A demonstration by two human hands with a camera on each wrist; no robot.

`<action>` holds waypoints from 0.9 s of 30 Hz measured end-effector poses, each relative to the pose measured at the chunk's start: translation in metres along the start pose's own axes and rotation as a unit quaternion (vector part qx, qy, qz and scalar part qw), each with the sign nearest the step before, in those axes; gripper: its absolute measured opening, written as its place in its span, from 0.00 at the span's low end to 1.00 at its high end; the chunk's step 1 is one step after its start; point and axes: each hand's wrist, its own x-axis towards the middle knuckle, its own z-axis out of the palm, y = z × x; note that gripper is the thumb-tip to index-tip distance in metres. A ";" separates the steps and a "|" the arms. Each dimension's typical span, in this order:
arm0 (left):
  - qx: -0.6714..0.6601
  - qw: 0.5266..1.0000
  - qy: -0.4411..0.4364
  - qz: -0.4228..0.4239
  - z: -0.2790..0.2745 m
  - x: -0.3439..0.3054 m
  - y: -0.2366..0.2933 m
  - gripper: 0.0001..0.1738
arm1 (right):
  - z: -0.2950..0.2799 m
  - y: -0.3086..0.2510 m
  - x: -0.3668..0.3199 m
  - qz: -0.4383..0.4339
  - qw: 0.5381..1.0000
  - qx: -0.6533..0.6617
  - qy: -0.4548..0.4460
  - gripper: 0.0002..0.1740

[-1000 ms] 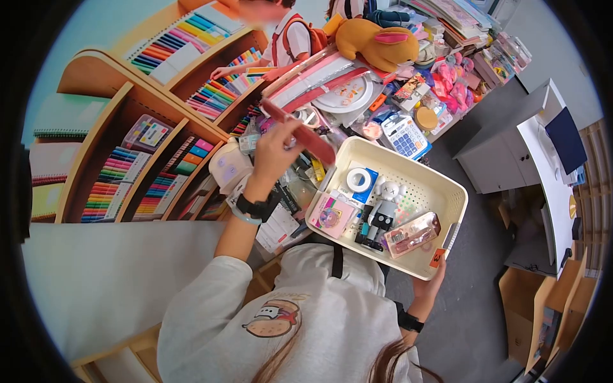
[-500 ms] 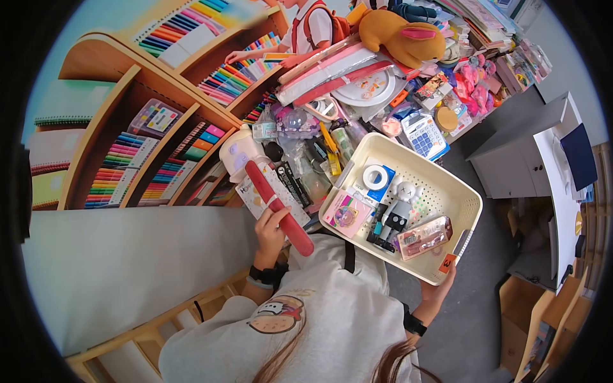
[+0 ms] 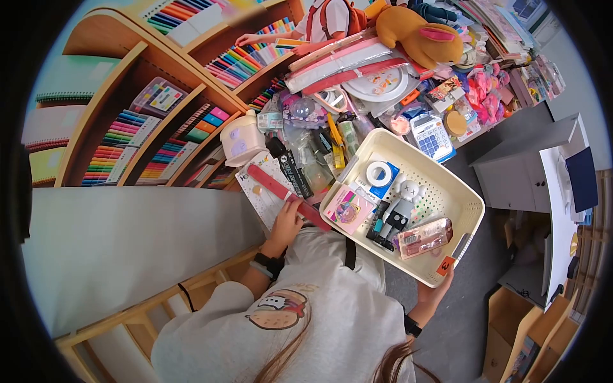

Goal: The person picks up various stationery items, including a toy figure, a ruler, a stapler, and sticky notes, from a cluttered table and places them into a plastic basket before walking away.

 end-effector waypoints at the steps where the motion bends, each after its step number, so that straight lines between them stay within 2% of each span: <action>1: -0.008 1.000 -0.021 -0.020 -0.002 0.003 0.000 0.22 | 0.000 0.000 0.001 0.000 1.000 0.003 -0.005 0.35; 5: 0.018 0.999 -0.045 -0.003 -0.022 0.024 -0.004 0.21 | 0.001 0.001 -0.001 -0.004 1.000 0.004 0.011 0.35; 7: 0.137 0.988 0.033 0.057 -0.032 0.045 -0.008 0.21 | 0.001 0.001 -0.002 0.000 1.000 0.000 0.007 0.35; 9: 0.229 0.959 0.139 0.096 -0.044 0.075 -0.004 0.20 | -0.002 0.002 0.000 0.001 1.000 0.004 -0.001 0.35; 11: 0.305 0.924 0.207 0.102 -0.056 0.106 0.011 0.18 | -0.003 0.001 -0.001 0.001 1.000 0.006 -0.009 0.35; 12: 0.303 0.925 0.207 0.103 -0.055 0.120 0.007 0.18 | -0.002 0.001 -0.001 0.006 1.000 0.005 -0.010 0.35; 14: 0.458 0.863 0.200 0.073 -0.047 0.146 -0.005 0.13 | -0.001 0.000 -0.001 0.006 1.000 0.004 -0.010 0.35; 15: 0.454 0.865 0.200 0.076 -0.044 0.156 -0.008 0.13 | -0.003 0.001 -0.001 0.001 1.000 0.001 0.000 0.35; 17: 0.501 0.855 0.126 0.052 -0.038 0.169 -0.014 0.11 | -0.004 0.001 -0.003 -0.009 1.000 -0.001 0.014 0.35; 20: 0.529 0.841 0.095 0.065 -0.032 0.181 -0.029 0.10 | -0.001 0.004 -0.006 -0.018 1.000 0.019 -0.003 0.33; 27: 0.530 0.844 0.027 0.076 -0.043 0.197 -0.029 0.10 | -0.009 0.005 -0.002 -0.007 0.999 0.036 -0.029 0.30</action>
